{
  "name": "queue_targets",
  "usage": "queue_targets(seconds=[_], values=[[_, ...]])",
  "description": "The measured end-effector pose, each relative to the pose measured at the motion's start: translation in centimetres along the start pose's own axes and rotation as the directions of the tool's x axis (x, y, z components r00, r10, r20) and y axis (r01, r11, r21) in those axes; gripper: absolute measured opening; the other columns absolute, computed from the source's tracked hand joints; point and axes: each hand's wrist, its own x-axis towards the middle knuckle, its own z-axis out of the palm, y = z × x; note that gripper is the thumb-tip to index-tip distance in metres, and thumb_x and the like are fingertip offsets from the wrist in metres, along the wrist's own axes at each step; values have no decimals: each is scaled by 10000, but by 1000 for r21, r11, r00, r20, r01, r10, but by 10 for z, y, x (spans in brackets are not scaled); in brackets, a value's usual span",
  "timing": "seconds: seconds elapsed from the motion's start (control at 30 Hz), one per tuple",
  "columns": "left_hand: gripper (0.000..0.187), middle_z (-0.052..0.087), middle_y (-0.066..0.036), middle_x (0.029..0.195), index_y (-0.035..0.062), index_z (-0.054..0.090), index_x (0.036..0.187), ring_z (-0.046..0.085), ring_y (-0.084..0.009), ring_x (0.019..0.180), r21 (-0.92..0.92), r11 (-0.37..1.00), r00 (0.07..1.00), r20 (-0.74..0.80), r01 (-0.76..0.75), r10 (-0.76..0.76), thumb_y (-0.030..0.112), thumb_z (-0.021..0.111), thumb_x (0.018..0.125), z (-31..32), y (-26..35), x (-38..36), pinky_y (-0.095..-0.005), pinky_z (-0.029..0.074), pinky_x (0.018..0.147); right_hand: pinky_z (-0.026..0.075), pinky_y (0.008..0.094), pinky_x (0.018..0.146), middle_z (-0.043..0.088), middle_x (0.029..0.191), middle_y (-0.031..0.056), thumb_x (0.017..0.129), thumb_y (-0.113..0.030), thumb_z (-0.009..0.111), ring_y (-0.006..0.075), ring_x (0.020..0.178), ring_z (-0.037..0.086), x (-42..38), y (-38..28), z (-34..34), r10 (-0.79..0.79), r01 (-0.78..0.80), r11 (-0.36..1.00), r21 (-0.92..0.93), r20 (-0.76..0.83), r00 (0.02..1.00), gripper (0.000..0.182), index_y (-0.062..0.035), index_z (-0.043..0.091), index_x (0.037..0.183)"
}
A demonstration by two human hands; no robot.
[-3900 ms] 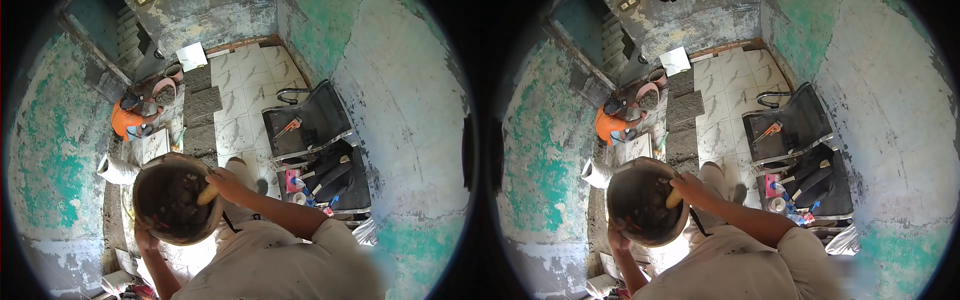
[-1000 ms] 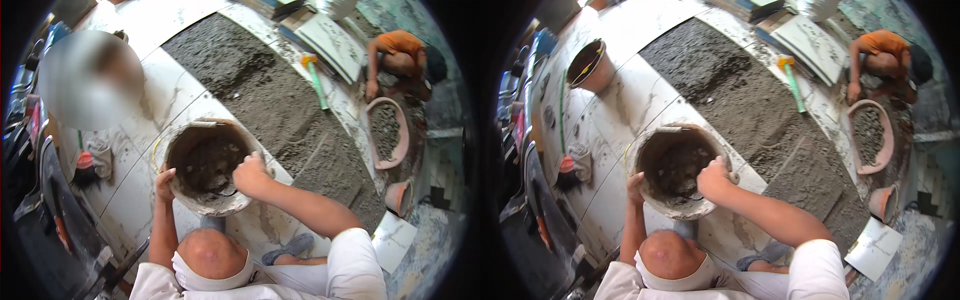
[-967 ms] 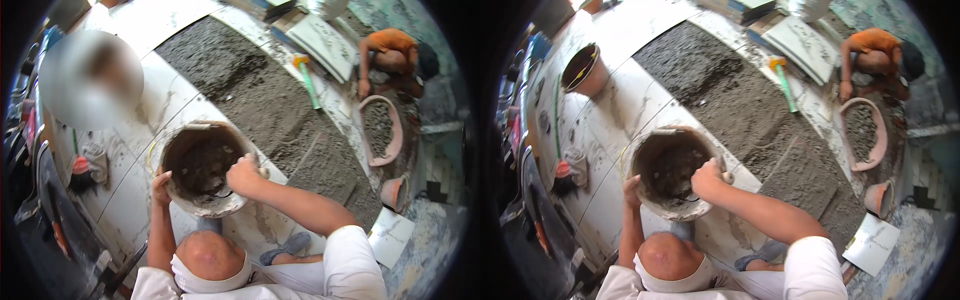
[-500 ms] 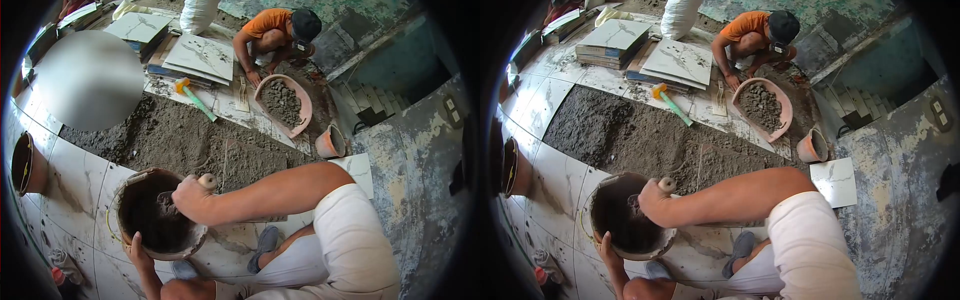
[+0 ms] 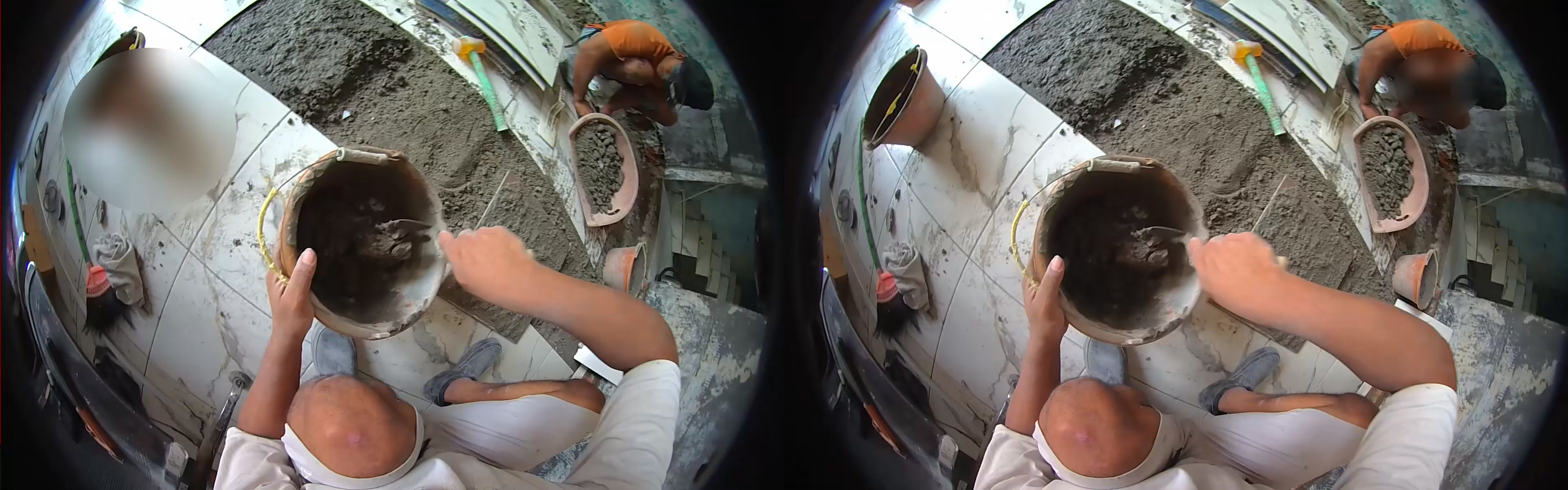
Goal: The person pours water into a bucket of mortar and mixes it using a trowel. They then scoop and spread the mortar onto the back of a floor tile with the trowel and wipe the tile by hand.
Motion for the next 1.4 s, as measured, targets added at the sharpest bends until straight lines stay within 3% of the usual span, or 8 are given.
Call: queue_targets(seconds=[0.07,0.17,0.37,0.5,0.7,1.1,1.17,1.4], values=[[563,539,-53,1167,-47,416,1359,474,-119,1016,98,995,999,-33,-10,13,263,573,915,-5,-5,1,-256,363,902,527,444,600,647,783,173,835,-113,495,327,725,668,-11,1,-17,43,-43,999,0,-29,999,162,-14,520,960],[575,485,-120,1325,-52,383,1372,436,-198,1231,-13,996,995,-43,86,-87,216,570,899,-2,1,-1,-324,304,1055,535,429,623,653,783,171,847,-105,493,321,748,674,-19,6,-38,69,-70,998,-6,-75,995,153,-16,545,959],[583,504,-128,1307,-48,396,1366,459,-198,1214,198,979,998,34,-58,52,232,584,889,-3,-2,5,-323,325,1040,541,434,653,661,785,195,824,-81,509,342,764,674,59,-30,23,-30,30,983,178,0,1000,144,10,588,904],[585,544,-115,1263,-38,404,1364,522,-191,1143,-40,997,995,65,73,-70,227,599,880,-23,-2,8,-319,400,980,555,412,611,662,775,192,824,-93,504,319,716,682,46,-65,54,16,20,952,305,-115,993,194,54,569,932],[582,514,-54,1231,-52,385,1375,469,-91,1025,-57,996,995,72,69,-65,215,593,901,-26,-1,14,-232,371,894,551,359,504,653,802,137,832,-102,515,209,630,684,-7,-74,40,58,-71,992,-107,-122,991,186,20,538,971],[598,483,-132,1335,-77,396,1353,416,-200,1258,141,984,973,219,-111,79,144,588,832,-26,-10,14,-317,270,1071,552,443,670,666,822,209,802,-58,527,365,793,673,69,-23,30,119,-141,974,178,127,985,168,39,594,922],[608,471,-139,1349,-76,384,1362,411,-205,1267,-60,997,981,189,53,-40,130,585,827,-30,-9,16,-313,270,1072,561,410,659,666,814,207,804,-72,539,345,760,681,53,-47,48,137,-120,957,264,-49,989,220,72,583,965],[600,481,-136,1336,-72,371,1374,422,-198,1251,-28,999,990,133,-39,42,149,572,854,-29,-13,18,-304,278,1060,559,323,534,658,807,137,830,-131,544,231,674,689,-8,-82,47,139,-148,980,-129,-79,987,210,15,550,980]])
